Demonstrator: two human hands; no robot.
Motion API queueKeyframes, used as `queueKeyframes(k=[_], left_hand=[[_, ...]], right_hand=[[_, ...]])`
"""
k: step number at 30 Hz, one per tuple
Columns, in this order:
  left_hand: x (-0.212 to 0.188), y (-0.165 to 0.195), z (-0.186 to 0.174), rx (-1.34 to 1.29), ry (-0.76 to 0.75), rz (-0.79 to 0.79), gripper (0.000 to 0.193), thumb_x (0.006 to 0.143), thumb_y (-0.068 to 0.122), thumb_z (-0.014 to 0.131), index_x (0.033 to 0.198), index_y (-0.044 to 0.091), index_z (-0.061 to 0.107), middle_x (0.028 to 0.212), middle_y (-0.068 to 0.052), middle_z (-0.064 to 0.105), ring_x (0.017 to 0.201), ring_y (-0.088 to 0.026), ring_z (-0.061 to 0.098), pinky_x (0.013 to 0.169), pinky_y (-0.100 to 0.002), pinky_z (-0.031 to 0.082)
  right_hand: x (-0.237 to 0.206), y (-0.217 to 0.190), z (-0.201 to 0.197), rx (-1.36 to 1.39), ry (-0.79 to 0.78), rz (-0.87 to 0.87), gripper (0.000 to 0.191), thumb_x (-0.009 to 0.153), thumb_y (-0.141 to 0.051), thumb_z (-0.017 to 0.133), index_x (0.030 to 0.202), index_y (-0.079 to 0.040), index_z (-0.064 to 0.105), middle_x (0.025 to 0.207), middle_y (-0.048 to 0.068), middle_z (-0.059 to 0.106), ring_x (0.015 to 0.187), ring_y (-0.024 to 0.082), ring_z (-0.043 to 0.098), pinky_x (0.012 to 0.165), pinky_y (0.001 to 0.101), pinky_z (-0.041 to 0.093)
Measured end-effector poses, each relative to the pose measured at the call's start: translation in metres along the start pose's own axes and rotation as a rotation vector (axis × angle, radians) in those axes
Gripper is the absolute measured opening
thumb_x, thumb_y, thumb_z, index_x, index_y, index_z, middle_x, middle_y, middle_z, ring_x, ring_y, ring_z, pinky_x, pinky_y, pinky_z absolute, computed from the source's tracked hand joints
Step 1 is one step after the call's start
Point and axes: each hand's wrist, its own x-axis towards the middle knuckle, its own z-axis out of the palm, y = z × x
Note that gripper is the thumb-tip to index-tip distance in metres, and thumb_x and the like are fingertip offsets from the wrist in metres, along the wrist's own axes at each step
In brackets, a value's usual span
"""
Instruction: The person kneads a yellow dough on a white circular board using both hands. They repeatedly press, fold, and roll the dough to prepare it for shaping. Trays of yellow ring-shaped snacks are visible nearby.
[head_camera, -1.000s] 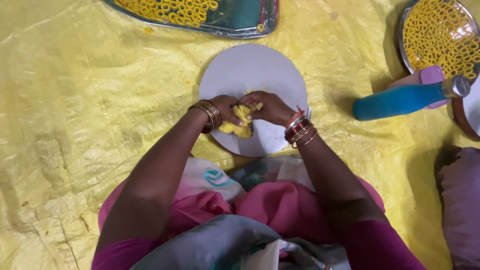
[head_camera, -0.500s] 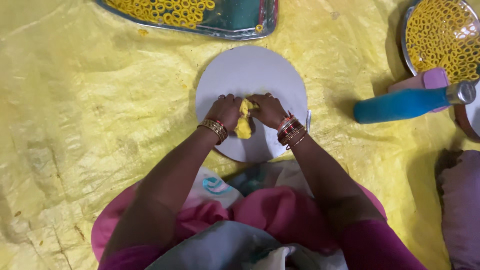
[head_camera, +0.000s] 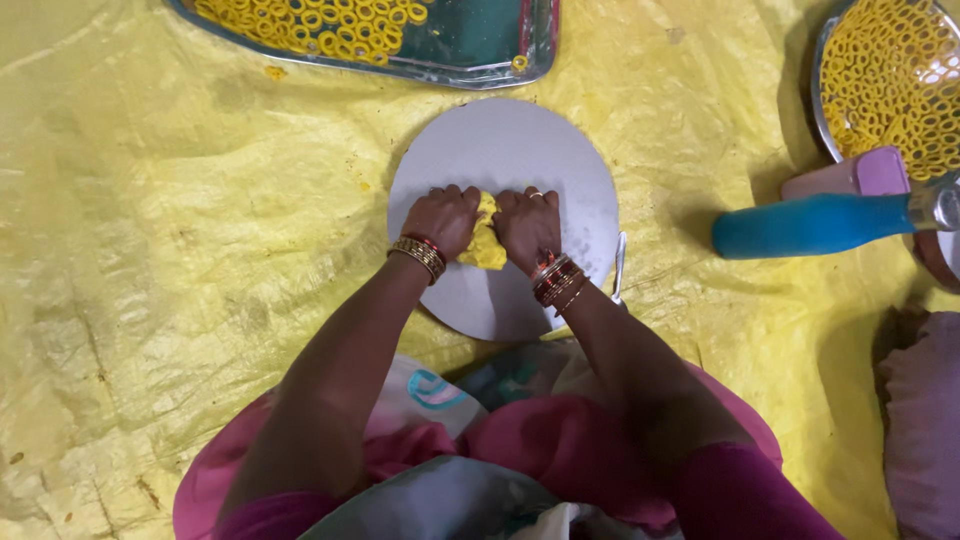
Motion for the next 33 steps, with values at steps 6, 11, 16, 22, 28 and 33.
queueKeyframes(k=[6, 11, 16, 22, 28, 33], left_hand=[[0.005, -0.004, 0.012, -0.015, 0.008, -0.058, 0.031, 0.099, 0.035, 0.062, 0.106, 0.006, 0.062, 0.1, -0.017, 0.069, 0.094, -0.037, 0.069, 0.077, -0.048, 0.057], [0.009, -0.006, 0.005, -0.157, -0.106, -0.136, 0.038, 0.089, 0.037, 0.071, 0.113, 0.008, 0.062, 0.112, -0.016, 0.064, 0.103, -0.038, 0.064, 0.087, -0.051, 0.052], [0.0, -0.006, -0.032, -0.302, -0.186, 0.028, 0.058, 0.065, 0.029, 0.087, 0.116, 0.014, 0.066, 0.118, -0.011, 0.065, 0.112, -0.033, 0.063, 0.099, -0.045, 0.051], [-0.01, 0.022, -0.035, -0.124, 0.076, 0.188, 0.053, 0.07, 0.015, 0.086, 0.118, 0.011, 0.065, 0.123, -0.015, 0.059, 0.112, -0.042, 0.059, 0.096, -0.048, 0.052], [-0.025, 0.001, -0.037, -0.191, -0.108, -0.092, 0.102, 0.05, 0.028, 0.099, 0.137, 0.013, 0.049, 0.137, -0.017, 0.049, 0.127, -0.042, 0.051, 0.098, -0.051, 0.053], [-0.026, 0.013, -0.037, -0.077, -0.279, 0.058, 0.129, 0.042, 0.041, 0.106, 0.147, 0.011, 0.037, 0.145, -0.02, 0.043, 0.134, -0.044, 0.045, 0.107, -0.056, 0.043]], right_hand=[[0.007, 0.013, 0.004, 0.19, -0.031, -0.038, 0.017, 0.092, -0.023, 0.066, 0.095, -0.007, 0.068, 0.091, 0.014, 0.071, 0.086, 0.037, 0.065, 0.082, 0.0489, 0.049], [0.01, 0.029, -0.018, 0.509, -0.181, -0.108, 0.027, 0.091, -0.02, 0.067, 0.111, -0.001, 0.07, 0.099, 0.02, 0.072, 0.09, 0.04, 0.067, 0.083, 0.0473, 0.052], [0.0, 0.049, -0.078, 0.737, -0.405, 0.048, 0.026, 0.088, -0.022, 0.073, 0.11, -0.009, 0.072, 0.096, 0.011, 0.077, 0.088, 0.026, 0.074, 0.08, 0.0384, 0.057], [-0.014, 0.036, -0.086, 0.37, 0.067, -0.229, 0.019, 0.071, -0.011, 0.085, 0.087, -0.01, 0.075, 0.087, 0.006, 0.074, 0.086, 0.023, 0.068, 0.08, 0.0421, 0.054], [-0.026, 0.005, -0.043, 0.765, -0.261, 0.072, 0.038, 0.069, -0.021, 0.092, 0.095, -0.007, 0.068, 0.091, 0.005, 0.066, 0.086, 0.022, 0.068, 0.08, 0.0381, 0.057], [-0.022, 0.015, -0.04, 0.613, -0.114, -0.104, 0.084, 0.062, -0.025, 0.099, 0.132, -0.004, 0.058, 0.126, 0.019, 0.062, 0.119, 0.038, 0.057, 0.099, 0.0448, 0.047]])
